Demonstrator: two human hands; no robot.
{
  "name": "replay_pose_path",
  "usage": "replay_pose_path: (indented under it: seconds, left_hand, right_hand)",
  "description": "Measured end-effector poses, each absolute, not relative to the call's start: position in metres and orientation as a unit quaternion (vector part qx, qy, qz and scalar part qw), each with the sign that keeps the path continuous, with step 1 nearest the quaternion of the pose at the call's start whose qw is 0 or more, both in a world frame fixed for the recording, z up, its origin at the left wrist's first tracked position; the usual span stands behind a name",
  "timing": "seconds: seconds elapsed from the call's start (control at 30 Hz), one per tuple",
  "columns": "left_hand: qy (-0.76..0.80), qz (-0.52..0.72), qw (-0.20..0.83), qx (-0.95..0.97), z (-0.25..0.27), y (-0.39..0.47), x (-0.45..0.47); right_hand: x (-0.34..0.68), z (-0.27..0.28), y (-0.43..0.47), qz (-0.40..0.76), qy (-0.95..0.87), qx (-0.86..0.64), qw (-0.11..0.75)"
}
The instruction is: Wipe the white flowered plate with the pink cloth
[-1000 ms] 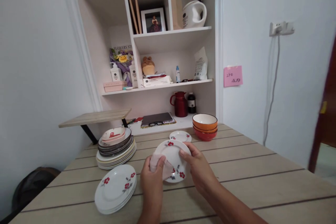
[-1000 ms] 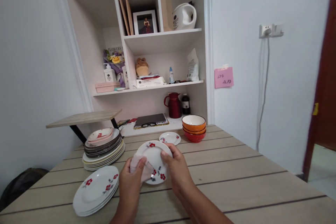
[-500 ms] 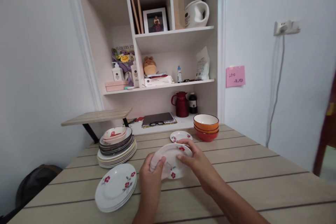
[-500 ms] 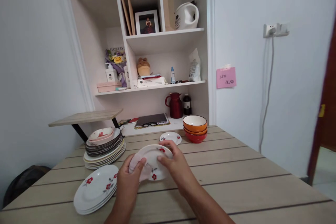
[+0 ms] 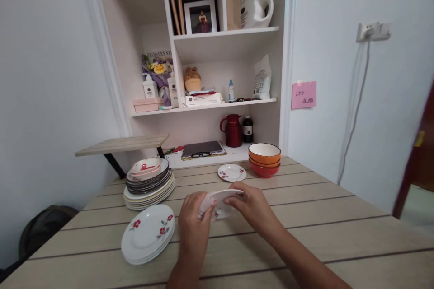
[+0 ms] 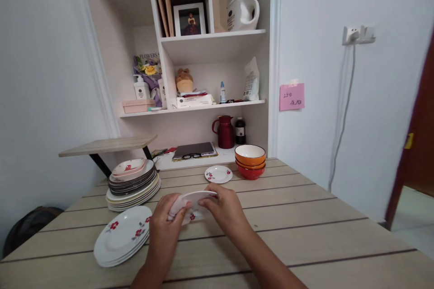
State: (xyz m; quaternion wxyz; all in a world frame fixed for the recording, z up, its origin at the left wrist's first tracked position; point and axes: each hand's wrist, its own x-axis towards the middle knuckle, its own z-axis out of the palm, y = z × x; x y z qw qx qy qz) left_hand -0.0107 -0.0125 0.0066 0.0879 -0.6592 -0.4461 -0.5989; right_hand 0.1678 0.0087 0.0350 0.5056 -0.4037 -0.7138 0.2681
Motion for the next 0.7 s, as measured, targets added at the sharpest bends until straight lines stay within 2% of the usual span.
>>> replay_pose_path:
  seconds: [0.1,0.27,0.33,0.47,0.7]
  left_hand:
    - [-0.436,-0.571,0.126,-0.684,0.0079,-0.0137,-0.0113]
    - [-0.423,-0.493,0.176,-0.740,0.0106,-0.0198,-0.0075]
    - [-0.422,-0.493,0.181,-0.739,0.0112,-0.0213,-0.0057]
    - [-0.421,-0.549,0.141,-0.708,0.0116,-0.0199,-0.0039]
    - [-0.461,-0.606,-0.017,-0.648,0.0102,-0.0132,-0.0050]
  right_hand:
    - [0.1683,0.0344,0.0083,0.240,-0.732,-0.407,0.491]
    - [0.1649,0.0300,0.0062,0.113,-0.792,-0.400,0.448]
    - [0.1634,0.0294,0.0051,0.103,-0.799,-0.399,0.438]
    - [0.1626,0.0311,0.0040,0.168,-0.790,-0.385,0.448]
    - [0.1624,0.0331,0.0027,0.338,-0.717,-0.360,0.492]
